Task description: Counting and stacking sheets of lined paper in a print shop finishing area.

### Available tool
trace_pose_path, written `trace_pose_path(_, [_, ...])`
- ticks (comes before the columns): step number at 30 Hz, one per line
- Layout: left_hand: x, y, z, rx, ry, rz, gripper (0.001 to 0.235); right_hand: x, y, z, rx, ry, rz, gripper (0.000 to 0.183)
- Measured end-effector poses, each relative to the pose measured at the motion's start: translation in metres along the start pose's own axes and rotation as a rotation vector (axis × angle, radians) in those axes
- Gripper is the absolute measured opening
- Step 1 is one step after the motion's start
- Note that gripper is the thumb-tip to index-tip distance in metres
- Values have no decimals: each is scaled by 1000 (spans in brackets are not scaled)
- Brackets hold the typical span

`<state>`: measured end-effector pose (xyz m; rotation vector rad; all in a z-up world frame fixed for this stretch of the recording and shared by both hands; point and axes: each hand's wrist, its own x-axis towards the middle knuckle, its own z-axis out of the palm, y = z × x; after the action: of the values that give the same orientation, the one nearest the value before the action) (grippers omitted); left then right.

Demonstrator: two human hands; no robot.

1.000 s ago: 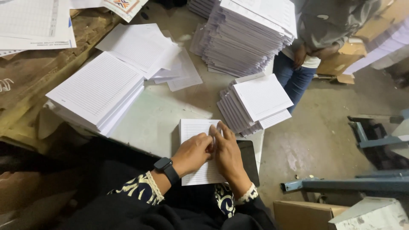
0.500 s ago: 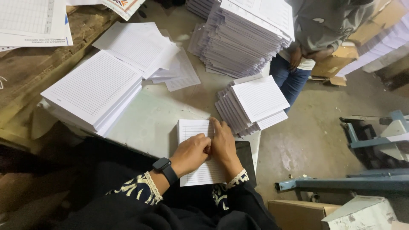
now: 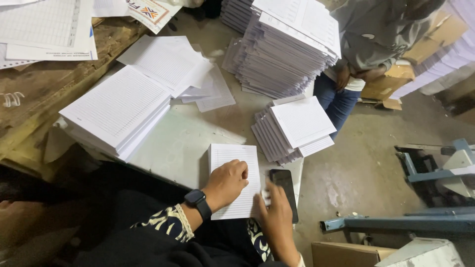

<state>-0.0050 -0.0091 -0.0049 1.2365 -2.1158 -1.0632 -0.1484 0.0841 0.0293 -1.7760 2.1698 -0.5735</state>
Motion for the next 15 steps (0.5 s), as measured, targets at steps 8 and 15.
trace_pose_path(8, [-2, -7, 29, 416, 269, 229, 21, -40, 9, -7, 69, 25, 227, 20])
trace_pose_path(15, [-3, -8, 30, 452, 282, 226, 22, -39, 14, 1, -24, -18, 175, 22])
